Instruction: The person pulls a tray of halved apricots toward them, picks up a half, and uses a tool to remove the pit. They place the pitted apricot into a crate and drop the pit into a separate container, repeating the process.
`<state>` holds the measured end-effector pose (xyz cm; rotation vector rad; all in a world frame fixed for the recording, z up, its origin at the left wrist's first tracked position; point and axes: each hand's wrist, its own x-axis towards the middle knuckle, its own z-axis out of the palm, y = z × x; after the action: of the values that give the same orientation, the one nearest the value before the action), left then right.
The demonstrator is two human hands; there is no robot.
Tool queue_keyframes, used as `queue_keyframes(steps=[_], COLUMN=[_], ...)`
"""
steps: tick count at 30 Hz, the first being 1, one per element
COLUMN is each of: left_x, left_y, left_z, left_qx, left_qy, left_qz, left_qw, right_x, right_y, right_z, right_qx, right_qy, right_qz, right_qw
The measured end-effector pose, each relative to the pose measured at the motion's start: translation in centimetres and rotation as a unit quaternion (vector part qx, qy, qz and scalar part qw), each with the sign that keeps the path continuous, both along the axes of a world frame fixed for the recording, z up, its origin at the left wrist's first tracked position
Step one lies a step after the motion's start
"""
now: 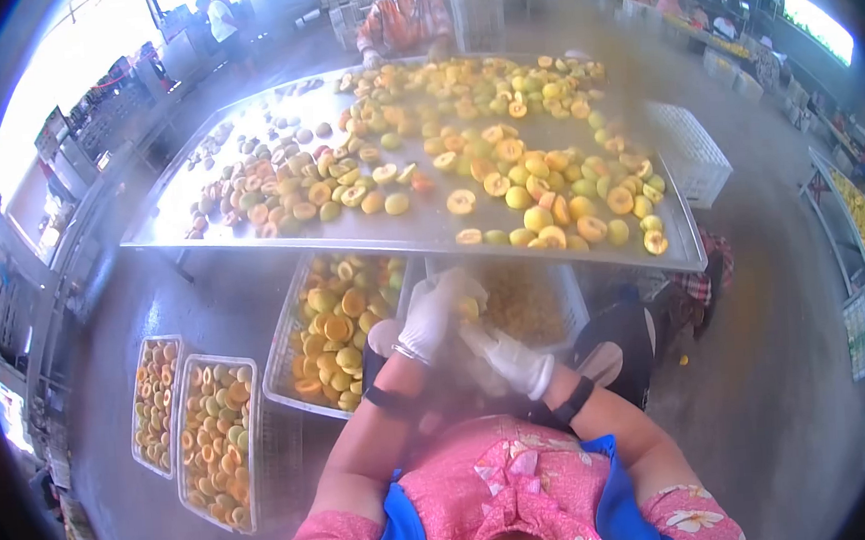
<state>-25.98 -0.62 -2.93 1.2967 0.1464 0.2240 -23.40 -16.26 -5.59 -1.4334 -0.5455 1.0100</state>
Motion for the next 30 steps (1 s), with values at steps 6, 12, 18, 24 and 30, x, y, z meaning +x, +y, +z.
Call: queue_keyframes(steps=[6, 12, 18, 24, 30], left_x=[-1.2, -2.1, -4.7, -6.1, -5.4], left_y=[0.5, -0.1, 0.8, 0.8, 1.0], left_z=[-0.2, -2.6, 1.5, 3.8, 2.6], left_qx=[0.117, 0.009, 0.002, 0.14, -0.03], left_qy=[0.051, -0.009, -0.035, 0.065, -0.054], left_qz=[-0.054, -0.051, 0.015, 0.069, 0.041], left_qw=[0.99, 0.999, 0.999, 0.986, 0.997], right_x=[-1.1, -1.0, -0.7, -0.6, -0.3], right_y=[0.0, -1.3, -0.3, 1.1, 1.5], right_z=[-1.3, -0.2, 1.0, 1.5, 2.5], right_qx=[0.03, 0.0, 0.037, -0.052, 0.015], right_qy=[-0.034, 0.357, 0.359, 0.194, 0.365], right_qz=[0.009, 0.125, 0.181, 0.159, 0.227], right_qw=[0.999, 0.926, 0.915, 0.967, 0.903])
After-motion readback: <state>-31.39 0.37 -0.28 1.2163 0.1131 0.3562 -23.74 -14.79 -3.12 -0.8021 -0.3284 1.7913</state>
